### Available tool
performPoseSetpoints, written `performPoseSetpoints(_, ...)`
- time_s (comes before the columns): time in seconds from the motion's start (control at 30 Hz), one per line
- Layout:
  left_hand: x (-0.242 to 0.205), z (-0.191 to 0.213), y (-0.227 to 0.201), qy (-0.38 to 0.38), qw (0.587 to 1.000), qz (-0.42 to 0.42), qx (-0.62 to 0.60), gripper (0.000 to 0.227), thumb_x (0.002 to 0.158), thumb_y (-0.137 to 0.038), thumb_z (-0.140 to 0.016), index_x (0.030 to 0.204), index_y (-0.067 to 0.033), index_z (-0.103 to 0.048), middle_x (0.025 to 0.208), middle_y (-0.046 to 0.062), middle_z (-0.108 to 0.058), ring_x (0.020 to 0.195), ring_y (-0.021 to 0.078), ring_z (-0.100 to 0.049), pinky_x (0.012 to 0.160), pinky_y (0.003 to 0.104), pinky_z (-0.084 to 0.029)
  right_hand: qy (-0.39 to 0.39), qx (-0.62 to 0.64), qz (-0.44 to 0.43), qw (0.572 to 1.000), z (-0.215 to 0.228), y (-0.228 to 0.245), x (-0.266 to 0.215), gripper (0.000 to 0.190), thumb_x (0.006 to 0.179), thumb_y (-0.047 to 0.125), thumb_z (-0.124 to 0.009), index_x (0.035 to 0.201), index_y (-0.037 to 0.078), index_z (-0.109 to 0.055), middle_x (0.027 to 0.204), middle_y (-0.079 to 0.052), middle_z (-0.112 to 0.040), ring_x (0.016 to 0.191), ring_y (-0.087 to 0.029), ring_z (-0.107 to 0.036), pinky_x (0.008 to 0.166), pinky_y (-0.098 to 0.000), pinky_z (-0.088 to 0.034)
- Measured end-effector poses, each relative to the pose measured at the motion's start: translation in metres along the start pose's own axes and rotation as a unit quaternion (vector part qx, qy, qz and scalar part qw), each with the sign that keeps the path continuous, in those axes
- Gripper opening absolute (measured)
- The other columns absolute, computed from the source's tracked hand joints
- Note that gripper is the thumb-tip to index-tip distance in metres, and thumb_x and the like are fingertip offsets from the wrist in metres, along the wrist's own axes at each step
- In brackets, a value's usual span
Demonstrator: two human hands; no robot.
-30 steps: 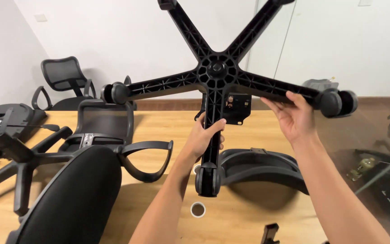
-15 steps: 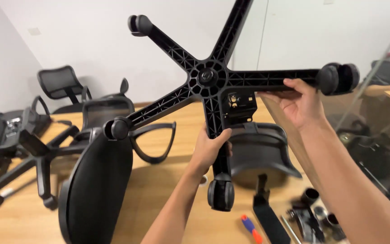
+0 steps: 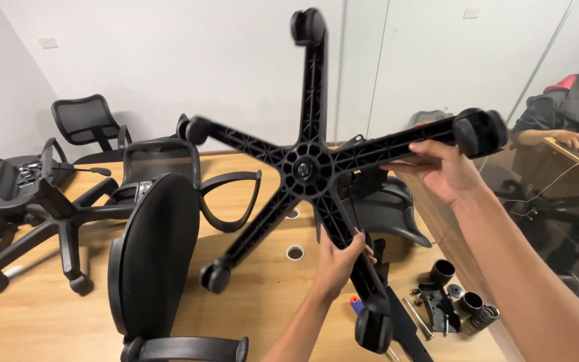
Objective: The person attaches a black plastic bracket to the underside of an office chair seat using a screwdriver and screws. They then flip the chair upright and attach the five-star base with casters to the chair's central column.
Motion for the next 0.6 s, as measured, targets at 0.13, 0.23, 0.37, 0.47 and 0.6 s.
performPoseSetpoints(0.13, -0.005, -0.002, 0.028, 0.015, 1.0, -0.025, 0.008, 0.034, 0.093, -0.009, -0.068, 0.116, -0.0027, -0.044, 0.091, 0.008, -0.064, 0.076, 0.0186, -0.069, 0.07, 0.036, -0.062, 0.037, -0.032, -0.013, 0.999, -0.009, 0.0, -0.002, 0.014, 0.083, -0.002, -0.059, 0.094, 0.003, -0.065, 0.113, -0.024, -0.075, 0.113, -0.043, -0.069, 0.098, -0.0629, -0.051)
performPoseSetpoints(0.23, -0.011, -0.006, 0.051, -0.001, 1.0, -0.005, -0.011, 0.044, 0.091, -0.008, -0.072, 0.126, -0.0071, -0.044, 0.098, 0.006, -0.063, 0.09, 0.0156, -0.067, 0.083, 0.033, -0.059, 0.051, -0.06, -0.031, 0.996, -0.004, -0.007, 0.001, 0.021, 0.083, -0.004, -0.06, 0.101, 0.003, -0.068, 0.117, -0.025, -0.071, 0.114, -0.043, -0.069, 0.096, -0.0623, -0.052)
performPoseSetpoints(0.37, -0.02, -0.011, 0.073, -0.041, 0.998, 0.046, -0.011, 0.049, 0.087, -0.014, -0.073, 0.127, -0.0074, -0.045, 0.104, 0.006, -0.063, 0.097, 0.017, -0.066, 0.088, 0.035, -0.057, 0.067, -0.065, -0.077, 0.993, -0.003, -0.021, 0.001, 0.028, 0.08, -0.005, -0.063, 0.105, 0.008, -0.067, 0.118, -0.024, -0.071, 0.115, -0.039, -0.07, 0.092, -0.0597, -0.054)
performPoseSetpoints(0.47, -0.025, -0.007, 0.097, -0.068, 0.995, 0.076, 0.008, 0.05, 0.087, -0.017, -0.074, 0.127, -0.0045, -0.047, 0.107, 0.008, -0.062, 0.102, 0.018, -0.063, 0.093, 0.037, -0.055, 0.099, -0.07, -0.085, 0.989, -0.006, -0.03, -0.001, 0.028, 0.081, -0.005, -0.066, 0.106, 0.006, -0.067, 0.119, -0.026, -0.07, 0.111, -0.04, -0.07, 0.09, -0.0598, -0.055)
performPoseSetpoints(0.6, -0.034, -0.005, 0.13, -0.103, 0.987, 0.119, 0.014, 0.054, 0.085, -0.02, -0.077, 0.129, -0.0063, -0.049, 0.111, 0.006, -0.063, 0.108, 0.0183, -0.062, 0.1, 0.035, -0.051, 0.108, -0.118, -0.087, 0.983, -0.004, -0.042, -0.005, 0.03, 0.08, -0.008, -0.068, 0.107, 0.003, -0.068, 0.117, -0.028, -0.071, 0.111, -0.04, -0.072, 0.087, -0.0567, -0.057)
Point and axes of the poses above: each hand's wrist, its own x-axis towards the middle knuckle, its own z-axis out of the back of the hand, y = z × x, the point moved 9 cm from there along x, towards the middle knuckle
